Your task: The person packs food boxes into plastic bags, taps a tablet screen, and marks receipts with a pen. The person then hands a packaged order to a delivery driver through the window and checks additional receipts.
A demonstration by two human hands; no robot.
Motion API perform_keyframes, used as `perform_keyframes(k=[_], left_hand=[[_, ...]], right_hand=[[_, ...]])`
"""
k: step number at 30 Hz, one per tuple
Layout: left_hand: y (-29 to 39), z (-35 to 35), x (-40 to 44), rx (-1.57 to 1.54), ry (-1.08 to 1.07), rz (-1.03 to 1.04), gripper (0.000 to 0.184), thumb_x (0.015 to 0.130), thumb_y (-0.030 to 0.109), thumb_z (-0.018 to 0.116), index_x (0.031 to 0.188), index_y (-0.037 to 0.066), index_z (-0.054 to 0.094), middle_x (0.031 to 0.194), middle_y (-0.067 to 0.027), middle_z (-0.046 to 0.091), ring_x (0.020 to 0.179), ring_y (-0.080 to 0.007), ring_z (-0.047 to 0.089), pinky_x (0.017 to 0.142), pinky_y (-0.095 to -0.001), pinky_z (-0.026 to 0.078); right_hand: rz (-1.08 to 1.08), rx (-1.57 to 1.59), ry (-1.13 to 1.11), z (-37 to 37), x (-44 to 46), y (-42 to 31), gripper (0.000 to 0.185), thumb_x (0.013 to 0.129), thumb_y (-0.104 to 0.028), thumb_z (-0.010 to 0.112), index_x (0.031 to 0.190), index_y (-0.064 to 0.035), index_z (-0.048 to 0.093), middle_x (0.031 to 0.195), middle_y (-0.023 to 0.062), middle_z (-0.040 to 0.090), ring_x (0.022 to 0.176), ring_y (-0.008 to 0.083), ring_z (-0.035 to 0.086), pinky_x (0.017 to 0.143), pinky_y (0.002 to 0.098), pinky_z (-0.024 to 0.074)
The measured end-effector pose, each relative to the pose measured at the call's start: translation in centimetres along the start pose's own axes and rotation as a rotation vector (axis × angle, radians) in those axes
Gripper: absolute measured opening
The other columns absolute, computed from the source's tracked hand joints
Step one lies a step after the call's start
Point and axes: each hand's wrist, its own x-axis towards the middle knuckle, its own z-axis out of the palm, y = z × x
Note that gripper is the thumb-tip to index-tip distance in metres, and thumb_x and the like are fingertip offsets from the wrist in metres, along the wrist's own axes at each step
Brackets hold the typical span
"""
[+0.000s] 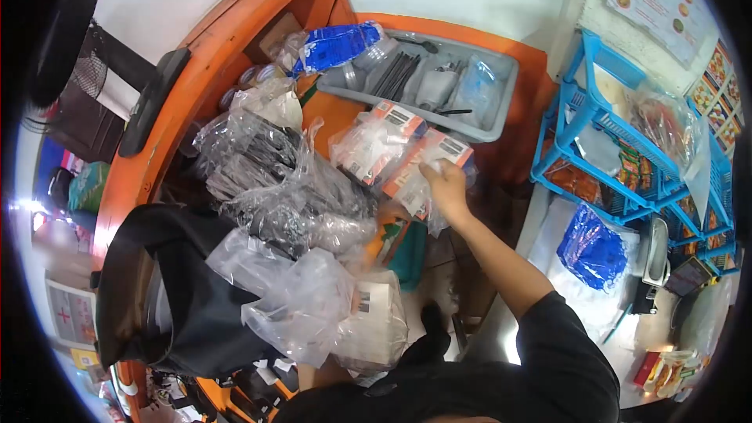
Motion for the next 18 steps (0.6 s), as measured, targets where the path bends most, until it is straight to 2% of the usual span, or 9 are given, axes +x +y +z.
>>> perform_keyframes(k=[2,3,6,7,10,14,17,18], left_hand=[[-2.2,-0.7,-0.9,-0.04,0.035,-0.041,0.032,0.093,0.032,0.047,0.068,0.012,0.044,0.068,-0.0017,0.047,0.072,-0.0202,0.043,0.078,-0.0329,0.033],[-3.0,-1.0,-1.2,-0.049,0.048,-0.055,0.032,0.093,0.032,0.047,0.069,0.012,0.044,0.069,-0.0018,0.048,0.072,-0.0203,0.044,0.078,-0.0331,0.033],[-5.3,-1.8,-1.9,-0.08,0.071,-0.103,0.031,0.093,0.032,0.048,0.07,0.012,0.046,0.071,-0.0021,0.049,0.073,-0.0206,0.045,0.078,-0.0335,0.034],[-5.9,-2.1,-2.1,-0.085,0.072,-0.119,0.031,0.093,0.032,0.048,0.07,0.012,0.046,0.071,-0.0022,0.05,0.074,-0.0207,0.045,0.078,-0.0336,0.034],[-7.6,-2.6,-2.5,-0.094,0.069,-0.152,0.03,0.092,0.032,0.049,0.071,0.012,0.047,0.073,-0.0025,0.051,0.075,-0.0211,0.046,0.079,-0.0341,0.035],[-9.8,-3.4,-2.5,-0.088,0.034,-0.205,0.029,0.092,0.032,0.05,0.072,0.011,0.049,0.075,-0.0029,0.053,0.076,-0.0215,0.048,0.079,-0.0346,0.036],[-10.9,-3.7,-2.4,-0.082,0.011,-0.228,0.028,0.091,0.032,0.05,0.073,0.011,0.05,0.077,-0.0031,0.054,0.077,-0.0219,0.049,0.08,-0.0351,0.036],[-11.5,-4.0,-2.2,-0.07,-0.007,-0.231,0.028,0.091,0.032,0.05,0.073,0.011,0.05,0.078,-0.0032,0.055,0.078,-0.022,0.049,0.08,-0.0352,0.036]], right_hand=[[-0.047,0.006,0.044,1.8,1.2,0.6,0.027,0.082,-0.023,0.066,0.081,0.0033,0.061,0.069,0.0169,0.062,0.064,0.0258,0.06,0.062,0.038,0.0448],[-0.072,0.089,0.067,2.8,1.6,1.2,0.028,0.082,-0.025,0.066,0.08,0.0032,0.06,0.07,0.0181,0.06,0.063,0.027,0.058,0.062,0.0386,0.0437],[-0.119,0.074,0.045,4.5,2.2,1.9,0.029,0.082,-0.026,0.066,0.08,0.0027,0.06,0.072,0.0183,0.06,0.065,0.0272,0.058,0.063,0.0381,0.0437],[-0.044,0.235,0.051,5.3,2.5,2.2,0.031,0.081,-0.027,0.066,0.079,0.003,0.06,0.076,0.019,0.06,0.069,0.03,0.058,0.065,0.0384,0.0439],[-0.199,-0.039,0.011,6.3,4.1,3.9,0.03,0.081,-0.027,0.065,0.078,0.0029,0.06,0.078,0.0189,0.06,0.073,0.033,0.058,0.067,0.0403,0.0448],[-0.169,-0.423,-0.039,6.7,2.3,0.7,0.035,0.078,-0.025,0.066,0.091,0.0061,0.056,0.098,0.0228,0.057,0.088,0.0381,0.056,0.078,0.0433,0.0454],[-0.225,-0.476,-0.077,6.9,-0.5,0.2,0.062,0.078,-0.027,0.066,0.118,0.0134,0.043,0.128,0.0316,0.043,0.114,0.0416,0.044,0.095,0.0478,0.0371],[-0.241,-0.488,-0.084,7.0,-1.4,0.1,0.067,0.077,-0.029,0.066,0.122,0.0136,0.04,0.132,0.0317,0.038,0.118,0.0428,0.04,0.098,0.0492,0.0338]])
